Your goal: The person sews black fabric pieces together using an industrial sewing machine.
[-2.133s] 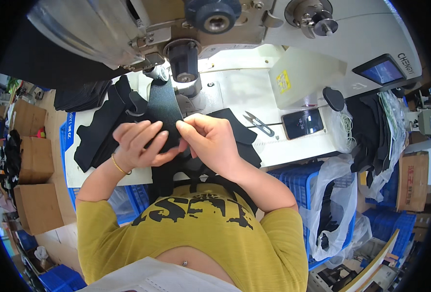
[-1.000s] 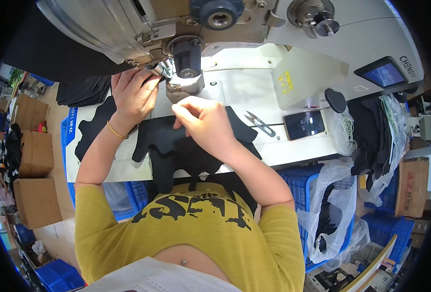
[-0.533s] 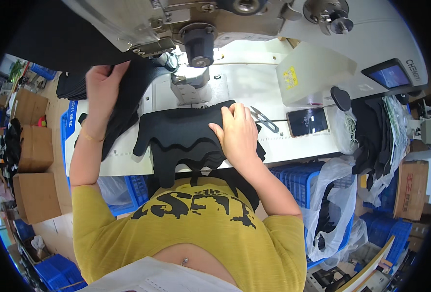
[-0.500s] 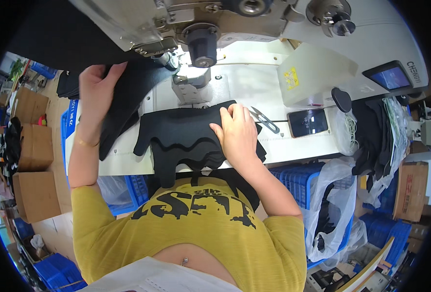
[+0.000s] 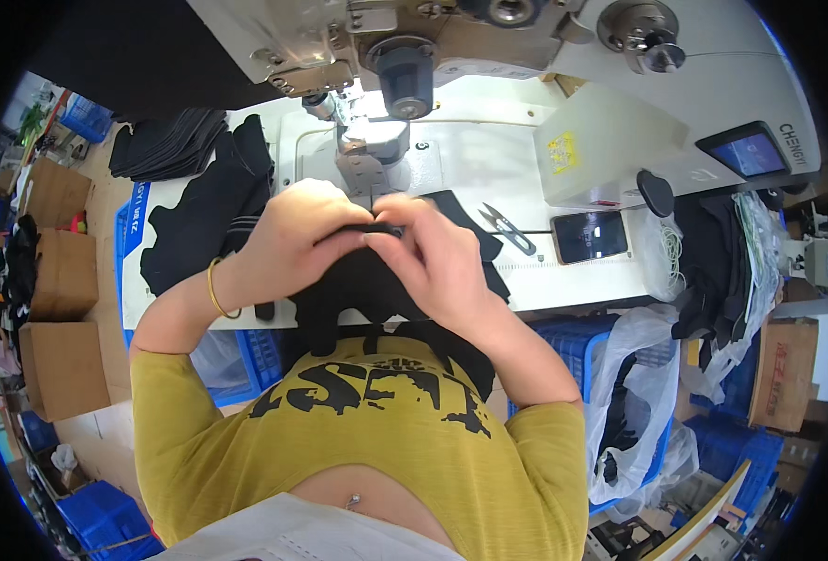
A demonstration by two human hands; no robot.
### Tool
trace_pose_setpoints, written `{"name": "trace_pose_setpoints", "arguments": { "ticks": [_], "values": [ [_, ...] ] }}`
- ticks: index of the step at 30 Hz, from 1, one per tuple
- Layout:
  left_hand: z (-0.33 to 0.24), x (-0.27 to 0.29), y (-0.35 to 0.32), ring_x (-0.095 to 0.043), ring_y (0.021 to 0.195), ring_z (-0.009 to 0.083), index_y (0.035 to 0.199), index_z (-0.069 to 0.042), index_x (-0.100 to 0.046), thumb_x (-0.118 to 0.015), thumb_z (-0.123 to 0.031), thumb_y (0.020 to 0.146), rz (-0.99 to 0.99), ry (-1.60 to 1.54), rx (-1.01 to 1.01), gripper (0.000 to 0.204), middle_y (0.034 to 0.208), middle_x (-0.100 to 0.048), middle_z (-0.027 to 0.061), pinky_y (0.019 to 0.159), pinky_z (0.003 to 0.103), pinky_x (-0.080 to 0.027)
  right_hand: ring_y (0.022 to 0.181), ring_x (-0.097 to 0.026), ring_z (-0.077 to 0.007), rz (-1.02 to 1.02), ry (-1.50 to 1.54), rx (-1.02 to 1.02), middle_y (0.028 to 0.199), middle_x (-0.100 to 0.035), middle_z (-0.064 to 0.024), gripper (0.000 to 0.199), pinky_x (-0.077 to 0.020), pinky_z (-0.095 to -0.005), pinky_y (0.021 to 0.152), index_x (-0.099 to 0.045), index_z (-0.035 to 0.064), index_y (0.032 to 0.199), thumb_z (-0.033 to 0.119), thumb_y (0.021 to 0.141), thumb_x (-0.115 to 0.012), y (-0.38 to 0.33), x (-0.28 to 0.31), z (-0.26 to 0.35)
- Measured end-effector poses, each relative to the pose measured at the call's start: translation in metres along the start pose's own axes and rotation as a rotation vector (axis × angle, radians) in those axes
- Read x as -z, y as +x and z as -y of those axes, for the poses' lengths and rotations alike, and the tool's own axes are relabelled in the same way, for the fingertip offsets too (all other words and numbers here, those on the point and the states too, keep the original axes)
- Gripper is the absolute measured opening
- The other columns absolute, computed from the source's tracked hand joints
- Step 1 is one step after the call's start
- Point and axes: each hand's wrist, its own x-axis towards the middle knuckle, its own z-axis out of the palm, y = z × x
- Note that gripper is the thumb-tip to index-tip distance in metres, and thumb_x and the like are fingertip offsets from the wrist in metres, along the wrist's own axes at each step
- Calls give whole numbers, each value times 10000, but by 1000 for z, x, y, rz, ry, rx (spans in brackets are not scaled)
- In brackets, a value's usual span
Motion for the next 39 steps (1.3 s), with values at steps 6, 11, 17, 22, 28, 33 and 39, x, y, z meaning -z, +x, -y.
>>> {"name": "trace_pose_setpoints", "arguments": {
  "ticks": [6, 11, 17, 22, 28, 33, 39],
  "values": [
    [-4, 45, 1, -577, 803, 134, 955, -5, -636, -665, 15, 826, -15, -623, 428, 134, 869, -604, 28, 755, 249, -455, 664, -626, -138, 216, 400, -738, 814, -652, -118, 162, -506, -288, 640, -608, -19, 1028, 118, 951, -566, -23, -14, -52],
    [-22, 144, -23, -635, 818, 86, 944, 17, -637, -632, 36, 832, -434, -368, 529, 114, 870, -655, 37, 768, 207, -495, 710, -677, -148, 272, -7, -556, 959, -654, -134, 187, -507, -287, 603, -614, -13, 1033, 69, 870, -657, -23, -16, -48],
    [7, 56, 15, -492, 737, 36, 884, 13, -640, -665, -63, 867, 30, -371, 421, 82, 798, -591, -22, 655, 205, -407, 592, -547, -78, 85, 466, -391, 878, -658, -64, 223, -490, -241, 549, -638, 18, 1087, 181, 938, -604, 15, -8, 5],
    [46, 40, 41, -596, 818, 63, 903, 1, -683, -684, -48, 837, -20, -571, 537, 82, 889, -668, 15, 770, 211, -481, 503, -527, -31, 118, 648, -698, 666, -614, 10, 204, -460, -195, 414, -661, 5, 971, 198, 937, -604, 32, -19, -2],
    [47, 41, 50, -623, 868, 118, 966, 14, -703, -701, -31, 807, -161, -741, 606, 166, 938, -685, 62, 813, 233, -487, 478, -556, -53, 72, 747, -706, 651, -621, -16, 201, -458, -201, 394, -655, -1, 917, 196, 926, -618, 44, -25, -7],
    [46, 39, 55, -609, 854, 112, 967, 27, -703, -720, -31, 792, -167, -722, 724, 185, 923, -673, 58, 791, 232, -476, 473, -567, -68, 68, 757, -702, 663, -648, -39, 205, -454, -202, 391, -650, -3, 894, 196, 926, -611, 45, -24, -10],
    [64, 36, 53, -448, 668, 68, 822, -39, -676, -786, -91, 747, -252, -642, 633, 143, 720, -538, -38, 618, 233, -389, 448, -554, -77, 88, 784, -660, 692, -682, -78, 226, -433, -201, 387, -649, -10, 889, 204, 932, -591, 48, -25, -9]
  ]
}}
